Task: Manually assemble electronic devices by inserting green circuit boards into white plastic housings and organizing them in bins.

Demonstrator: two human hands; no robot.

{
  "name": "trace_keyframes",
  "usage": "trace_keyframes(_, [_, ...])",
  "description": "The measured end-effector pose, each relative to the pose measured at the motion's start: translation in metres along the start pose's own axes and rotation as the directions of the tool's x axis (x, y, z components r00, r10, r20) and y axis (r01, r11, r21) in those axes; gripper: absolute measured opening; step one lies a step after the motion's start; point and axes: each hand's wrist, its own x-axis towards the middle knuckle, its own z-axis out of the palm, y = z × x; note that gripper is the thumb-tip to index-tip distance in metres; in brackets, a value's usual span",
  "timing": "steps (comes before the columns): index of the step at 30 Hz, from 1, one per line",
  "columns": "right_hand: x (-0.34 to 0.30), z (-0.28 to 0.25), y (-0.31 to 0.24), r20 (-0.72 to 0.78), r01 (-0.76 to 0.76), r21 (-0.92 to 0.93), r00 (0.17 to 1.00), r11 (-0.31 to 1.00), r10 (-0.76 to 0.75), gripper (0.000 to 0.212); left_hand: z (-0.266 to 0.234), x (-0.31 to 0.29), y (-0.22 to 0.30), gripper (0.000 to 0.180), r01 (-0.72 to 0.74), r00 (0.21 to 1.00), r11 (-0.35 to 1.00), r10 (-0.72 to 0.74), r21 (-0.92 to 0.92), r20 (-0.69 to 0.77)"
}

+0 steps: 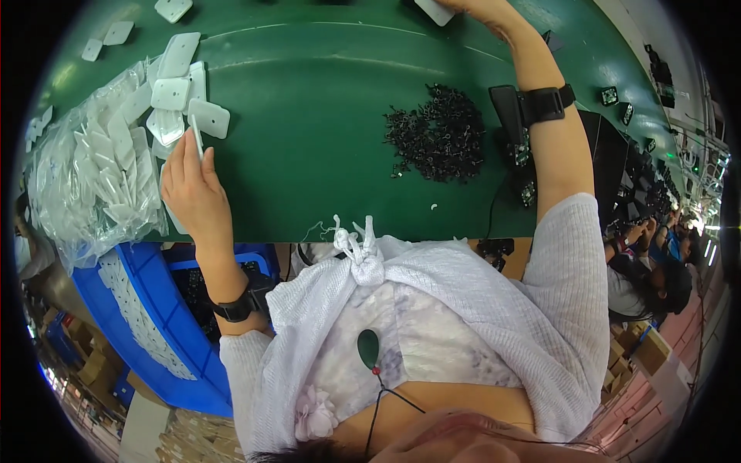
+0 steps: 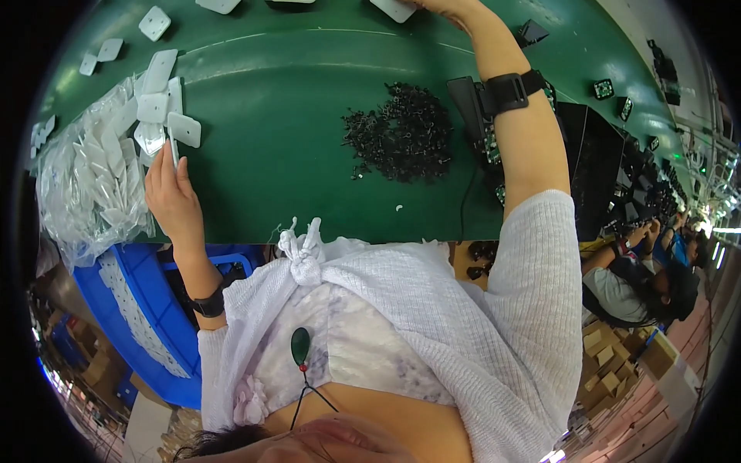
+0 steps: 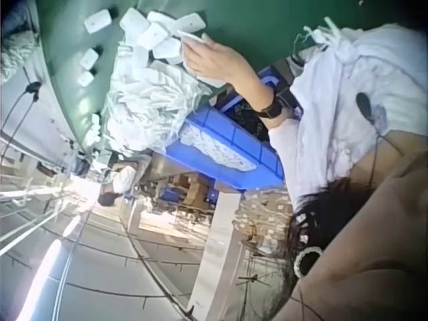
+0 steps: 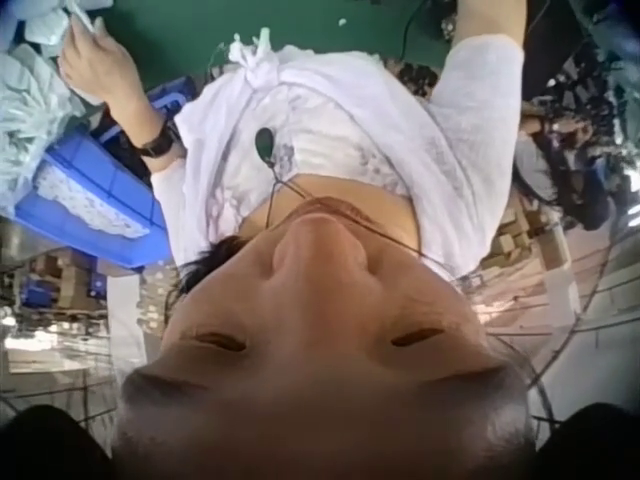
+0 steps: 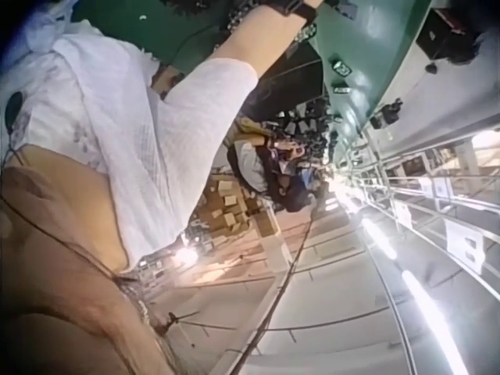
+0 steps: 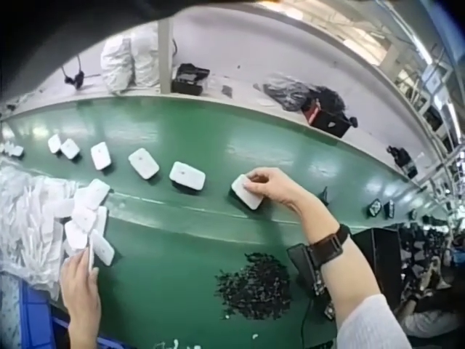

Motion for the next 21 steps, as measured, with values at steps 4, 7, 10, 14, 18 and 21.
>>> trace_keyframes(4, [-0.017, 0.011, -0.016, -0.212, 0.009, -0.089, 0.977, 0.996, -0.027, 0.024, 0.004, 0.003, -0.008, 0.031, 0.033, 0.999, 0.999, -0.033, 0.004, -0.04])
trace_keyframes(7, [-0.048, 0.019, -0.022, -0.183, 0.123, -0.693, 0.923, 0.711, -0.339, 0.025, -0.005, 0.006, -0.007, 0.027, 0.022, 0.991, 1.0, -0.023, -0.009, -0.134])
trace_keyframes(10, [-0.108, 0.059, -0.032, -0.057, 0.205, -0.707, 0.937, 0.677, -0.344, 0.023, -0.016, 0.007, 0.006, 0.024, 0.017, 0.964, 0.988, -0.057, -0.153, -0.261])
trace_keyframes(14, [-0.136, 0.085, -0.009, -0.064, 0.197, -0.69, 0.942, 0.696, -0.329, 0.024, -0.026, 0.008, 0.041, 0.021, 0.239, 0.963, 0.664, -0.253, -0.708, 0.088])
trace_keyframes(18, [-0.14, 0.093, -0.007, -0.065, 0.222, -0.773, 0.904, 0.594, -0.423, 0.018, -0.019, 0.009, 0.088, 0.018, 0.339, 0.93, 0.23, -0.228, -0.912, 0.288])
trace_keyframes(21, [-0.145, 0.096, -0.017, -0.09, 0.239, -0.715, 0.9, 0.657, -0.426, 0.015, -0.02, 0.005, 0.105, 0.018, 0.369, 0.922, 0.075, -0.157, -0.926, 0.355])
